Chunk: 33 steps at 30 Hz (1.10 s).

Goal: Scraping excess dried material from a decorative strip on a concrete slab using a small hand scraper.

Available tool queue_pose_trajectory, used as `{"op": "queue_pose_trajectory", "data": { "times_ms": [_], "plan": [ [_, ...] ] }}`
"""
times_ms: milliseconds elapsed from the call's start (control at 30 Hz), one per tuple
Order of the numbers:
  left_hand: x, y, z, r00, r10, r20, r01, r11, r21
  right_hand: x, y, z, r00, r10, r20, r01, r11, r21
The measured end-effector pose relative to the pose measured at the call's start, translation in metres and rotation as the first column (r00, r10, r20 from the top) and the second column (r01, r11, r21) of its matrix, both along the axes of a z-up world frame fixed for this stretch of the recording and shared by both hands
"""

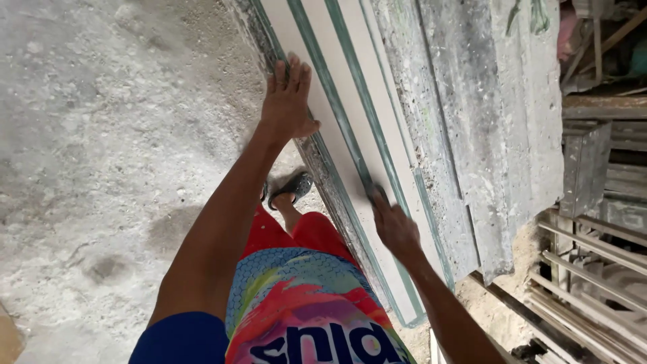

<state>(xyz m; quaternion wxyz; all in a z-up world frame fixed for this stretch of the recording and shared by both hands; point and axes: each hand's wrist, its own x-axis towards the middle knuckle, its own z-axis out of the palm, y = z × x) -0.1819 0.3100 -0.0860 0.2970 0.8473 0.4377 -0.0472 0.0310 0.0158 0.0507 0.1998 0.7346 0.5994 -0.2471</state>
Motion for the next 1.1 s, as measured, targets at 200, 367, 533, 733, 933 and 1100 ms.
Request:
{"op": "queue_pose_trajectory", "data": {
  "times_ms": [200, 367, 533, 733, 933, 1100],
  "plan": [
    [-0.003, 0.009, -0.008, 1.0, -0.008, 0.0, 0.008, 1.0, 0.03, -0.056, 0.187, 0.013, 0.997, -0.038, -0.069, 0.039, 0.999, 0.013],
    [-0.004, 0.026, 0.018, 0.998, -0.045, -0.032, 0.042, 0.994, -0.098, -0.015, 0.079, -0.005, 0.966, 0.257, -0.006, -0.231, 0.878, 0.42],
    [-0.01, 0.028, 0.021, 0.999, -0.038, 0.017, 0.041, 0.976, -0.212, -0.023, 0.07, -0.004, 0.997, -0.08, -0.02, 0.08, 0.996, -0.029],
    [-0.015, 0.04, 0.043, 0.998, -0.061, 0.004, 0.06, 0.964, -0.259, -0.053, 0.229, -0.027, 0.945, 0.327, 0.001, -0.277, 0.797, 0.536],
    [-0.027, 0.042, 0.072, 0.985, 0.169, 0.027, -0.144, 0.905, -0.4, -0.045, 0.169, -0.011, 0.891, 0.424, 0.163, -0.409, 0.594, 0.693],
    [-0.029, 0.047, 0.066, 0.98, 0.173, 0.096, -0.113, 0.889, -0.444, -0.052, 0.167, 0.003, 0.997, -0.068, -0.039, 0.065, 0.996, -0.062]
  ]
}}
